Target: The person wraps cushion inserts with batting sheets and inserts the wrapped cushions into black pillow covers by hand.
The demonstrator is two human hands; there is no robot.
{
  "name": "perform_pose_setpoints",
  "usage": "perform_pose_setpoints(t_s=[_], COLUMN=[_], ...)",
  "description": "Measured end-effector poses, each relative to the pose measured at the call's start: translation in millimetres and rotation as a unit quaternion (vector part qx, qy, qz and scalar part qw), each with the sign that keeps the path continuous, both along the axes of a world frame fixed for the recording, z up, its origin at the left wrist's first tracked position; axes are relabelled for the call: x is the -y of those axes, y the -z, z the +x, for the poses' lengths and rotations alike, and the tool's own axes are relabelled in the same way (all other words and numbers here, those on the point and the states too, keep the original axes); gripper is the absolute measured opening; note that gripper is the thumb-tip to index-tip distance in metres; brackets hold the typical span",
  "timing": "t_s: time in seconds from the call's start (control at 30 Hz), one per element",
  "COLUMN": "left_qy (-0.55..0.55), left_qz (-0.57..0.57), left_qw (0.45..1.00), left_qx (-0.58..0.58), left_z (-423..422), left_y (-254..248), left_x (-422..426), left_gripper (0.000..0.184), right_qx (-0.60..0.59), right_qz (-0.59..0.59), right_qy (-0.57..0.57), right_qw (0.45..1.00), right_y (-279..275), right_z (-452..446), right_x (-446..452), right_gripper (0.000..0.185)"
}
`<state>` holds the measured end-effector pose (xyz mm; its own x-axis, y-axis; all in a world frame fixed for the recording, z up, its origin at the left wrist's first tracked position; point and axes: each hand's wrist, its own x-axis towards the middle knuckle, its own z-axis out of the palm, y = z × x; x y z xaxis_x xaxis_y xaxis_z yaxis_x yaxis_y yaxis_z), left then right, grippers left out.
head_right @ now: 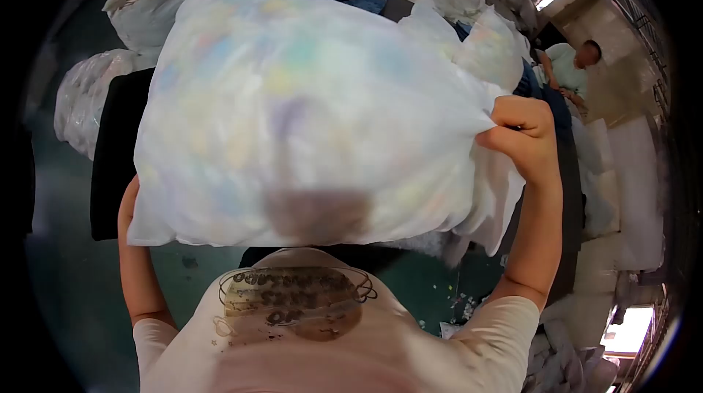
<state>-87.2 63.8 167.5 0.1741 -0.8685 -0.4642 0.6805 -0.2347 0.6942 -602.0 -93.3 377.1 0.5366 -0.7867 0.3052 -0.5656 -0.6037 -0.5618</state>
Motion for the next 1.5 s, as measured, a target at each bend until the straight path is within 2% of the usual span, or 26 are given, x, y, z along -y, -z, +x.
perform_pose_setpoints(t_s=[0.1,0.17,0.23,0.3,0.37,0.4,0.43,0.5,0.53,0.57,0.6,0.67,0.73,0.77,0.8,0.87,0.93,0.97,1.0,1.03,1.07,1.1,1.2,1.23,1.37,1.5], left_qy=[0.007,0.024,0.088,0.197,0.225,0.255,0.258,0.257,0.191,0.147,0.131,0.193,0.264,0.273,0.225,0.210,0.214,0.234,0.288,0.344,0.363,0.371,0.471,0.465,0.401,0.384], left_qz=[-0.009,-0.023,-0.025,-0.016,0.026,0.080,0.081,0.085,-0.055,-0.138,-0.225,-0.253,-0.353,-0.418,-0.459,-0.489,-0.493,-0.481,-0.482,-0.484,-0.486,-0.488,-0.477,-0.466,-0.441,-0.424], left_qw=[0.999,0.997,0.992,0.974,0.954,0.921,0.906,0.871,0.842,0.791,0.753,0.724,0.611,0.475,0.409,0.401,0.414,0.429,0.411,0.387,0.397,0.410,0.394,0.396,0.417,0.408], left_qx=[0.049,0.074,0.091,0.112,0.197,0.282,0.326,0.409,0.502,0.577,0.604,0.612,0.657,0.725,0.756,0.746,0.735,0.728,0.718,0.706,0.688,0.675,0.629,0.640,0.687,0.712], left_z=[-18,-26,-21,19,33,47,46,44,71,67,41,-21,-66,-84,-102,-128,-142,-142,-141,-136,-132,-135,-140,-143,-169,-182], left_y=[-1,3,23,56,83,104,88,45,83,72,37,-22,-49,-55,-44,22,77,95,93,86,82,80,75,81,112,136], left_x=[25,45,70,100,114,121,131,145,164,185,200,229,257,272,285,299,304,285,273,258,232,222,224,233,318,353], left_gripper=[0.037,0.039,0.043,0.046,0.044,0.044,0.045,0.047,0.049,0.049,0.045,0.037,0.039,0.045,0.051,0.054,0.058,0.061,0.064,0.067,0.069,0.071,0.074,0.074,0.071,0.070], right_qx=[0.093,0.096,0.203,0.060,-0.045,-0.074,-0.055,-0.052,-0.086,-0.122,-0.159,-0.076,-0.019,-0.004,0.005,0.062,0.154,0.103,0.042,-0.068,-0.061,-0.025,-0.014,-0.008,0.035,0.060], right_qz=[0.037,0.026,0.104,0.070,0.068,0.018,-0.072,-0.085,-0.073,-0.055,-0.037,-0.053,-0.079,-0.098,-0.108,-0.113,-0.108,-0.043,0.023,-0.022,0.018,0.001,0.022,0.014,0.030,-0.016], right_qy=[0.001,0.027,0.049,0.102,0.120,0.096,0.123,0.142,0.165,0.187,0.208,0.185,0.156,0.137,0.103,0.064,0.048,0.103,0.152,0.159,0.169,0.170,0.189,0.195,0.211,0.216], right_qw=[0.995,0.995,0.972,0.990,0.989,0.992,0.988,0.985,0.980,0.973,0.964,0.978,0.984,0.986,0.989,0.990,0.981,0.988,0.987,0.985,0.984,0.985,0.982,0.981,0.976,0.975], right_y=[15,24,59,124,199,228,244,225,213,199,184,157,127,110,93,94,135,203,270,330,322,315,311,317,357,382], right_z=[-15,-18,-6,-10,-3,2,7,12,17,24,30,56,89,107,122,149,172,170,168,164,170,172,166,165,154,149], right_x=[29,48,57,73,67,60,56,57,59,55,49,51,51,56,61,74,99,103,107,85,60,39,19,21,136,179], right_gripper=[0.021,0.024,0.027,0.029,0.019,0.014,0.012,0.011,0.010,0.010,0.011,0.016,0.024,0.029,0.034,0.042,0.049,0.059,0.071,0.075,0.075,0.073,0.070,0.069,0.064,0.064])
